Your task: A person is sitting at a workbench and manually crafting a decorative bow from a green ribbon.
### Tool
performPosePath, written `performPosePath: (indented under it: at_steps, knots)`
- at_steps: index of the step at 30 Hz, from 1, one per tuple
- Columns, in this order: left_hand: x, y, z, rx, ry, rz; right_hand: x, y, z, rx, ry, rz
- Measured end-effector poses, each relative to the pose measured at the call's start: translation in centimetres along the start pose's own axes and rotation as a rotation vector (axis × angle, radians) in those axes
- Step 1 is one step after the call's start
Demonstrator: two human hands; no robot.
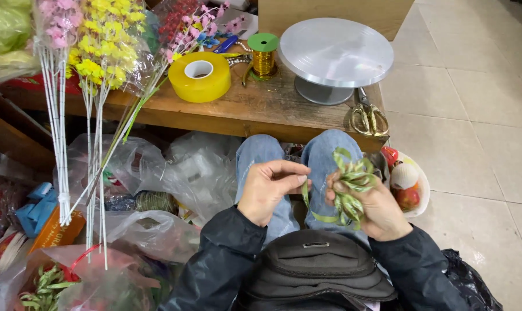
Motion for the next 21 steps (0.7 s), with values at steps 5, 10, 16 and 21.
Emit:
performPosePath:
  at_steps: [5,10,16,21]
  knots:
    - [0.1,-0.8,-0.1,0.056,0.091,-0.122,0.5,0.6,2.3,0.17,0.014,0.039]
    - [0.6,-1.2,-0.5,0.109,0.078,-0.279,0.9,0.6,3.5,0.293,0.134,-0.009]
    - [1.0,-1.3,-0.7,0.117,0.055,-0.255,0.6,0.5,4.0,0.318,0.22,-0.014]
    - [1.2,-1.4,-0.8,0.114,0.046,-0.237,0.7,0.5,4.1,0.32,0.227,0.031]
Point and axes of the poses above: each hand's wrist, its own y-axis towards the middle knuckle, its own x-axis out of the palm, z = x × y, the point moved 8 cm from there along y, towards the middle knuckle, and after that the axes turned 1 degree about z, right-handed, at the moved point
